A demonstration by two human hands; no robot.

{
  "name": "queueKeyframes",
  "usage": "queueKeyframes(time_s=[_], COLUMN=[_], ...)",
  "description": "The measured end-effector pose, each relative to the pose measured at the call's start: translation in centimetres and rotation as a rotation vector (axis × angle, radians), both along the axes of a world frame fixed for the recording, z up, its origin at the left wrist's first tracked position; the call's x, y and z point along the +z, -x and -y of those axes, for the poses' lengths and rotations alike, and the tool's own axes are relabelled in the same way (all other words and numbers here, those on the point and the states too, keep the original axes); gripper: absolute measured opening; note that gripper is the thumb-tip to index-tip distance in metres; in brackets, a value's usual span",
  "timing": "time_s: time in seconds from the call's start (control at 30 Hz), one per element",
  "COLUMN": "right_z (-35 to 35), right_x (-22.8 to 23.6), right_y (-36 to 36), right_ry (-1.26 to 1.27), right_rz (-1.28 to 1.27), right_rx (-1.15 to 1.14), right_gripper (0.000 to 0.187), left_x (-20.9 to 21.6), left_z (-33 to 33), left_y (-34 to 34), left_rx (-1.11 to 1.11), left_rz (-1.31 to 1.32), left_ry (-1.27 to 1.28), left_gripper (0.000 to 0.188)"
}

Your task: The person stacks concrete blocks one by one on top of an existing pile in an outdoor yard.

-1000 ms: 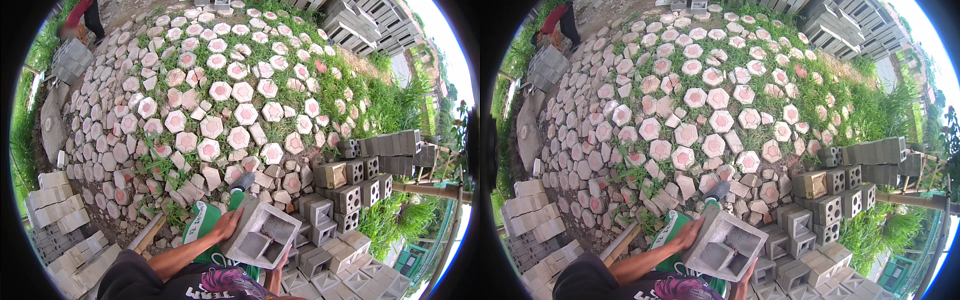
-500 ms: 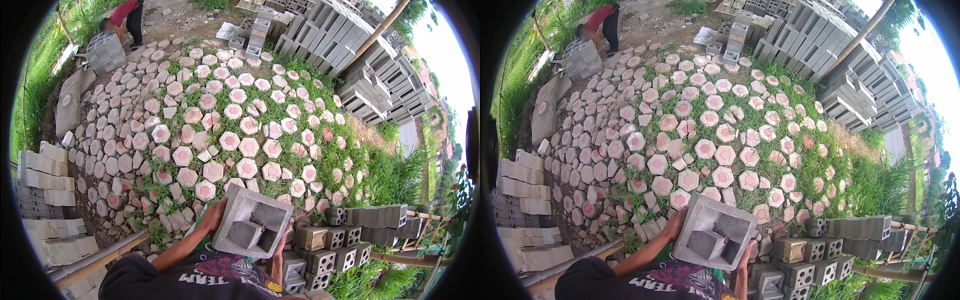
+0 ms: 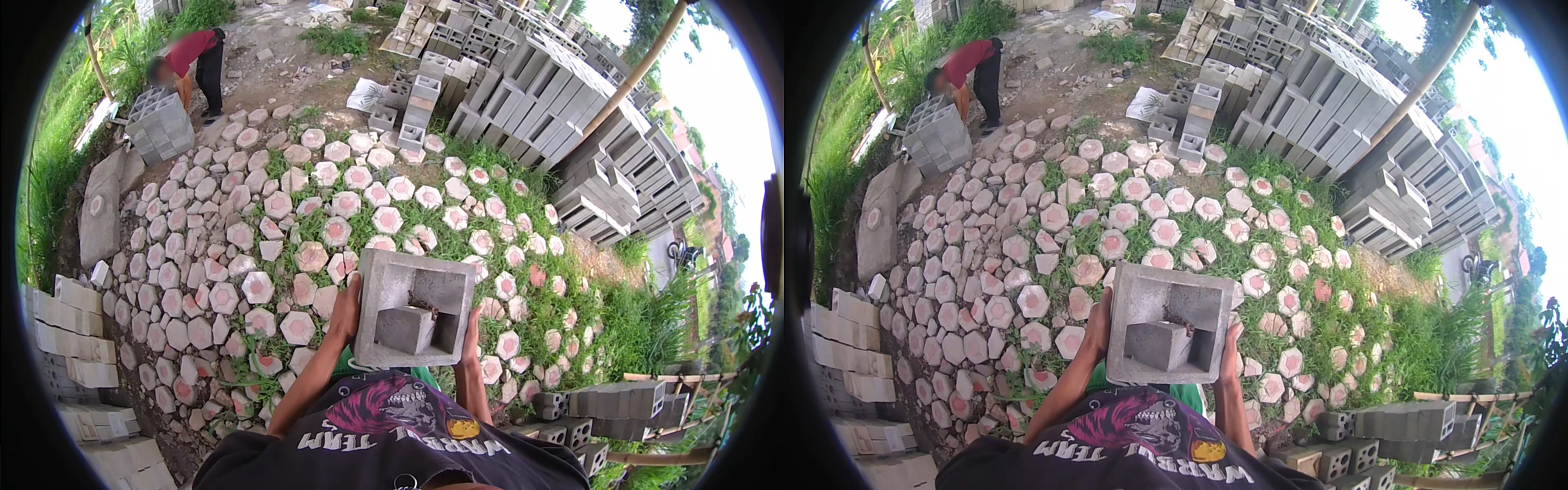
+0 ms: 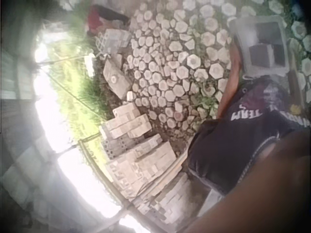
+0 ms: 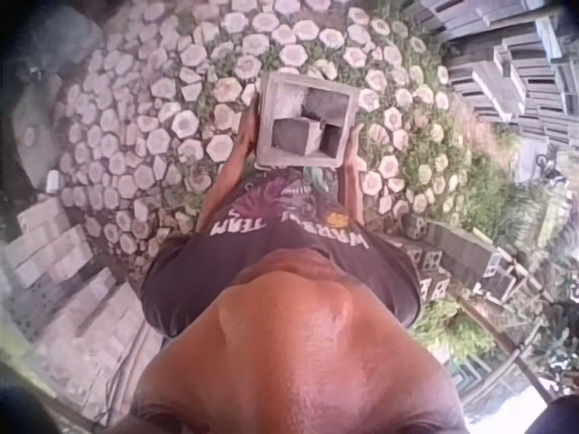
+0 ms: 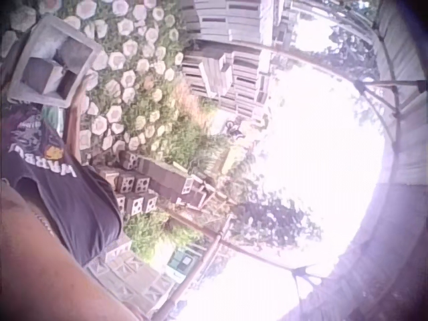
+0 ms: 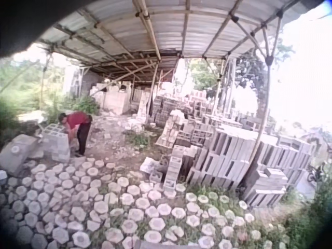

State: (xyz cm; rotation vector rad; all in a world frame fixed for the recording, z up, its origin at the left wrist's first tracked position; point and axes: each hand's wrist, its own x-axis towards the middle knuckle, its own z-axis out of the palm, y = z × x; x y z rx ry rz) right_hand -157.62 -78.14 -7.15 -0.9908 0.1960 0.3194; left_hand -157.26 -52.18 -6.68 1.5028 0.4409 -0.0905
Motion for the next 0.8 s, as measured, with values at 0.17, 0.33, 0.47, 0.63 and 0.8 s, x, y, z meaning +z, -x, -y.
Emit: queueKeyframes(time_s=[0.17,0.33,0.47,0.63,0.8], right_z=[-3.4,-5.1,-6.2,-6.8,-6.0], right_x=[0.1,0.5,-0.4,-1.3,0.3], right_y=[-10.3,-21.6,-33.1,-49.3,-61.7], right_ry=[-0.018,0.122,0.092,0.175,0.113], right_rz=[-0.042,-0.174,-0.128,-0.136,-0.205], right_rx=[-0.036,0.004,0.098,0.139,0.249], right_gripper=[0.074,0.073,0.074,0.074,0.077], left_x=[-1.3,-0.7,-2.9,-1.1,0.0], left_z=[-3.4,-4.9,-5.3,-5.6,-5.8], left_y=[-10.5,-20.8,-31.2,-45.1,-57.6], left_rx=[0.025,0.013,0.162,0.19,0.278], left_rz=[0.047,-0.053,-0.004,-0.029,-0.004], left_ry=[-0.025,0.012,0.125,0.151,0.182], left_gripper=[0.085,0.083,0.08,0.074,0.073])
